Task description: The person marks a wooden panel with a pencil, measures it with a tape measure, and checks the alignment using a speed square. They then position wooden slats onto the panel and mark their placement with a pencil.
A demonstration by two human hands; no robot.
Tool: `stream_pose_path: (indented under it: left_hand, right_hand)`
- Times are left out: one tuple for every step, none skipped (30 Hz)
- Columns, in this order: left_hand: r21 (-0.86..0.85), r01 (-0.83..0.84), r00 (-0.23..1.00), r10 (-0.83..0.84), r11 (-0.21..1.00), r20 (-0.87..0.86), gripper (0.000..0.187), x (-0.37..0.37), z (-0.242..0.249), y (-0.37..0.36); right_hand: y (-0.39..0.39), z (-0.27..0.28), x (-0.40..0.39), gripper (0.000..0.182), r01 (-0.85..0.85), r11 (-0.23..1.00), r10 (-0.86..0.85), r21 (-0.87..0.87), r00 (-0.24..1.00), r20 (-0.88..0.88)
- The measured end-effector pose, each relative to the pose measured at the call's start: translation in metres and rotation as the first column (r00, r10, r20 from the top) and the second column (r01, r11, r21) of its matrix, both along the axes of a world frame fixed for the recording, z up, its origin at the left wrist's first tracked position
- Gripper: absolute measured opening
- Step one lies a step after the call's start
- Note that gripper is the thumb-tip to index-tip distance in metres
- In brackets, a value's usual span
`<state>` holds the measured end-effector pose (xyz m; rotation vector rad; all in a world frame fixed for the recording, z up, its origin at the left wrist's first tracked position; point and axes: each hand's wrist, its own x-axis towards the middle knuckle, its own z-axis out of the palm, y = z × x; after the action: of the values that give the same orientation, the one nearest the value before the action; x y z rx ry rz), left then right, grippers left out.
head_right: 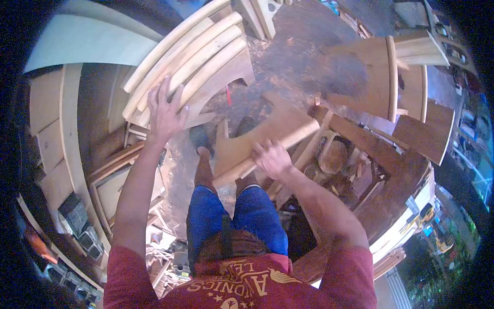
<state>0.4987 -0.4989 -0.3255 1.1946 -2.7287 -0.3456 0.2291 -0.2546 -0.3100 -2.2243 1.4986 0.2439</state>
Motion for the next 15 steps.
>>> stream_pose_path:
  left_hand:
    - [0.003, 0.013, 1.0, -0.013, 1.0, -0.004, 0.06, 0.0, 0.001, 0.001]
    - [0.012, 0.0, 1.0, 0.0, 1.0, -0.003, 0.058, -0.001, 0.002, 0.002]
    - [0.009, 0.004, 1.0, -0.004, 1.0, 0.0, 0.057, 0.0, 0.0, 0.001]
    - [0.007, 0.003, 1.0, -0.003, 1.0, 0.003, 0.057, 0.001, -0.002, 0.001]
    - [0.004, 0.003, 1.0, -0.003, 1.0, 0.003, 0.056, 0.001, -0.004, 0.0]
    - [-0.022, 0.009, 1.0, -0.009, 1.0, 0.013, 0.055, 0.001, -0.004, 0.0]
    - [-0.027, 0.015, 1.0, -0.014, 1.0, 0.001, 0.055, 0.001, -0.005, 0.0]
    - [-0.035, 0.016, 1.0, -0.016, 0.999, -0.008, 0.054, 0.001, -0.007, -0.001]
    - [-0.042, 0.016, 1.0, -0.016, 0.999, -0.015, 0.054, 0.001, -0.007, -0.001]
    - [-0.046, 0.016, 1.0, -0.017, 0.999, -0.016, 0.054, 0.001, -0.007, 0.0]
    - [-0.051, 0.018, 1.0, -0.019, 0.999, -0.018, 0.055, 0.002, -0.007, 0.0]
    - [-0.056, 0.018, 1.0, -0.019, 0.998, -0.02, 0.055, 0.002, -0.007, 0.0]
    - [-0.054, 0.016, 1.0, -0.016, 0.998, -0.008, 0.055, 0.002, -0.006, 0.001]
    - [-0.053, 0.013, 1.0, -0.013, 0.998, 0.0, 0.056, 0.001, -0.006, 0.0]
    - [-0.053, 0.014, 1.0, -0.013, 0.999, 0.008, 0.056, 0.0, -0.007, 0.0]
  right_hand:
    - [-0.015, -0.002, 0.001, 0.017, -0.073, 0.997, 0.072, -0.019, 0.996, -0.052]
    - [-0.03, -0.002, 0.003, 0.017, -0.059, 0.998, 0.058, -0.039, 0.998, -0.038]
    - [-0.046, 0.002, 0.007, 0.016, -0.047, 0.997, 0.046, -0.059, 0.999, -0.025]
    - [-0.06, 0.006, 0.01, 0.016, -0.059, 0.997, 0.058, -0.053, 0.998, -0.022]
    - [-0.069, 0.008, 0.012, 0.016, -0.07, 0.996, 0.069, -0.049, 0.997, -0.022]
    - [-0.071, 0.006, 0.015, 0.017, -0.064, 0.998, 0.063, -0.029, 0.998, -0.017]
    - [-0.07, 0.007, 0.017, 0.017, -0.071, 0.997, 0.07, -0.029, 0.997, -0.04]
    - [-0.068, 0.007, 0.019, 0.017, -0.082, 0.996, 0.08, -0.031, 0.995, -0.062]
    - [-0.067, 0.009, 0.022, 0.018, -0.094, 0.995, 0.091, -0.032, 0.992, -0.081]
    - [-0.059, 0.003, 0.027, 0.02, -0.09, 0.996, 0.091, 0.013, 0.991, -0.095]
    - [-0.052, 0.002, 0.029, 0.017, -0.06, 0.998, 0.061, 0.027, 0.996, -0.068]
    - [-0.044, 0.001, 0.028, 0.016, -0.031, 0.999, 0.033, 0.041, 0.999, -0.042]
    - [-0.037, 0.002, 0.026, 0.015, -0.004, 0.998, 0.005, 0.058, 1.0, -0.02]
    - [-0.033, 0.0, 0.02, 0.014, -0.028, 0.999, 0.029, 0.031, 0.999, -0.037]
    - [-0.027, 0.0, 0.018, 0.014, -0.007, 1.0, 0.007, 0.0, 1.0, -0.029]
